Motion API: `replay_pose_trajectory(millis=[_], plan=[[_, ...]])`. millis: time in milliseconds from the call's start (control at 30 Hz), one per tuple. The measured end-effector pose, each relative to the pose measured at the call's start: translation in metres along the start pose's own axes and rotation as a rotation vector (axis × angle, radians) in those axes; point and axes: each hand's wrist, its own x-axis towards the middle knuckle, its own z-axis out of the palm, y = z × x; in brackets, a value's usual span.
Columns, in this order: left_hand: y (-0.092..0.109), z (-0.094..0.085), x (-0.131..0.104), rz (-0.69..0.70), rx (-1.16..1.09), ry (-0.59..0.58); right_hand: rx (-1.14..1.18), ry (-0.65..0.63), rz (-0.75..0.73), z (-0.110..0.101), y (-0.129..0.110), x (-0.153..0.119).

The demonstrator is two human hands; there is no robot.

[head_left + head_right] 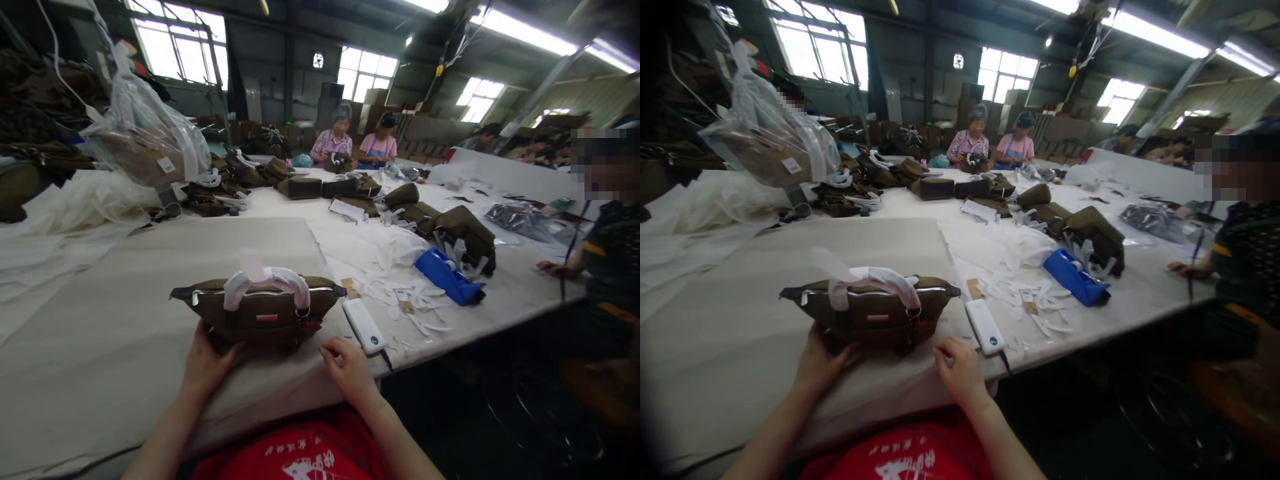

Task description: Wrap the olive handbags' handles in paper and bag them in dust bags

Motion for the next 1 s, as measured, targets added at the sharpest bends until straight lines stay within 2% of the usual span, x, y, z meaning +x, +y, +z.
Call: replay_pose_trajectory(millis=[67, 133, 200, 233, 267, 367, 467, 567, 700, 833, 1000], plan=[[0.005, -0.003, -0.002, 0.049, -0.023, 0.057, 0.0, -0.012, -0.005, 0.001, 0.0, -0.002], [0.012, -0.008, -0.01, 0.153, 0.002, 0.205, 0.024, 0.002, -0.007, 0.002, 0.001, -0.003], [0.023, -0.013, -0.023, 0.277, 0.038, 0.346, 0.077, 0.07, 0.027, 0.001, 0.001, -0.002], [0.03, -0.015, -0.031, 0.329, 0.04, 0.363, 0.108, 0.121, 0.056, 0.0, 0.001, -0.001], [0.039, -0.016, -0.038, 0.371, 0.027, 0.337, 0.138, 0.171, 0.084, 0.0, 0.0, 0.001], [0.068, -0.012, -0.057, 0.469, -0.052, 0.126, 0.189, 0.235, 0.113, 0.001, -0.005, 0.008], [0.092, -0.004, -0.066, 0.533, -0.126, -0.047, 0.187, 0.169, 0.083, 0.004, -0.012, 0.012], [0.102, 0.001, -0.067, 0.551, -0.157, -0.156, 0.149, 0.118, 0.057, 0.0, -0.009, 0.009], [0.098, 0.002, -0.065, 0.486, -0.155, -0.248, 0.022, 0.194, 0.143, -0.02, 0.025, 0.009], [0.087, 0.005, -0.064, 0.407, -0.155, -0.317, -0.132, 0.307, 0.302, -0.043, 0.084, 0.026], [0.061, 0.025, -0.062, 0.299, -0.012, -0.438, -0.266, 0.351, 0.438, -0.059, 0.152, 0.051]])
